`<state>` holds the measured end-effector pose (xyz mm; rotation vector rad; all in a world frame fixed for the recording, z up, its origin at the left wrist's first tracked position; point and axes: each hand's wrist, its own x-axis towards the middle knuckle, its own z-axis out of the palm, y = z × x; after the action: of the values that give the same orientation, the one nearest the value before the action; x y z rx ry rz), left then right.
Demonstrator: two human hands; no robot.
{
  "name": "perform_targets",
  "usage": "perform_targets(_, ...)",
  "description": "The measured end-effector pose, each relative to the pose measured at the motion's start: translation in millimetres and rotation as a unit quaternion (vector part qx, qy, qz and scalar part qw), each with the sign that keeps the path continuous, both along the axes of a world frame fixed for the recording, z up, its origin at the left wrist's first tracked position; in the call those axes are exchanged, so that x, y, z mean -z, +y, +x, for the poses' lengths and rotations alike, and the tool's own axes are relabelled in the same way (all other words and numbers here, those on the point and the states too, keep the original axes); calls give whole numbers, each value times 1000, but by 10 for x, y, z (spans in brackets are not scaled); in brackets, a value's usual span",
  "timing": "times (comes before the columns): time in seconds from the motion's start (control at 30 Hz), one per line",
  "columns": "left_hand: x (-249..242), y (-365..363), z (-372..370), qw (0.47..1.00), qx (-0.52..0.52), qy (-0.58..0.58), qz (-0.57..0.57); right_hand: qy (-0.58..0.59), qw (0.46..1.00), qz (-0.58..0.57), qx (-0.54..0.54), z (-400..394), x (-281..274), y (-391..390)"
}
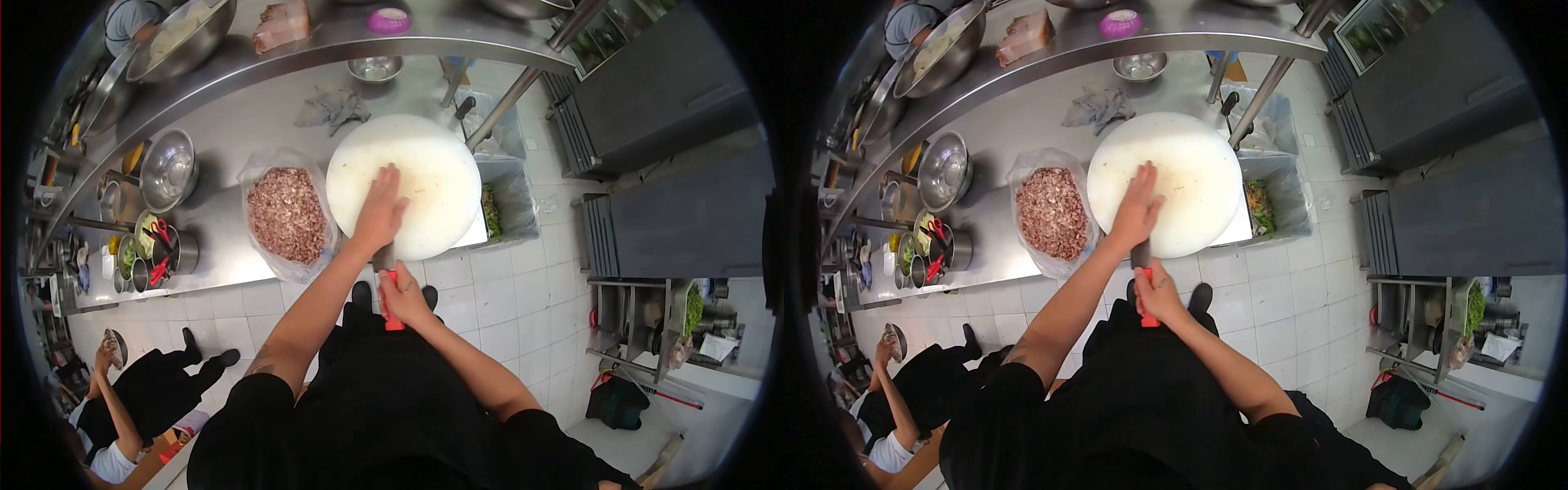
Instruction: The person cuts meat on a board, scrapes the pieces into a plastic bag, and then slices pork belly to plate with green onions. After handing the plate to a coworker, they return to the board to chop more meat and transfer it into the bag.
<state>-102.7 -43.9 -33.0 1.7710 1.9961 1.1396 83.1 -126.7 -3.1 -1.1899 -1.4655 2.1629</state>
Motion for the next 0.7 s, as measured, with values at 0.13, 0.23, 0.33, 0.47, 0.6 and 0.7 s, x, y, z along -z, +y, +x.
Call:
perform_targets(0.13, -273, -468, -733, 978, -136, -135, 86, 23, 989, 50, -136, -357, -451, -36)
perform_targets(0.23, -493, -800, -1302, 952, -224, -169, 120, 12, 971, 53, -233, -521, -861, 27)
perform_targets(0.33, -12, -974, -1774, 966, -249, -69, 32, -68, 959, 37, -272, -242, -1048, 273)
perform_targets(0.47, -165, -1208, -1929, 931, -296, -31, 210, -189, 895, 364, -175, 604, -890, 572)
perform_targets(0.6, -294, -1212, -1810, 911, -249, -270, 187, -224, 813, 534, -68, 788, -706, 879)
perform_targets(0.7, -350, -1016, -1887, 922, -280, -198, 181, -253, 784, 563, -68, 632, -561, 1262)
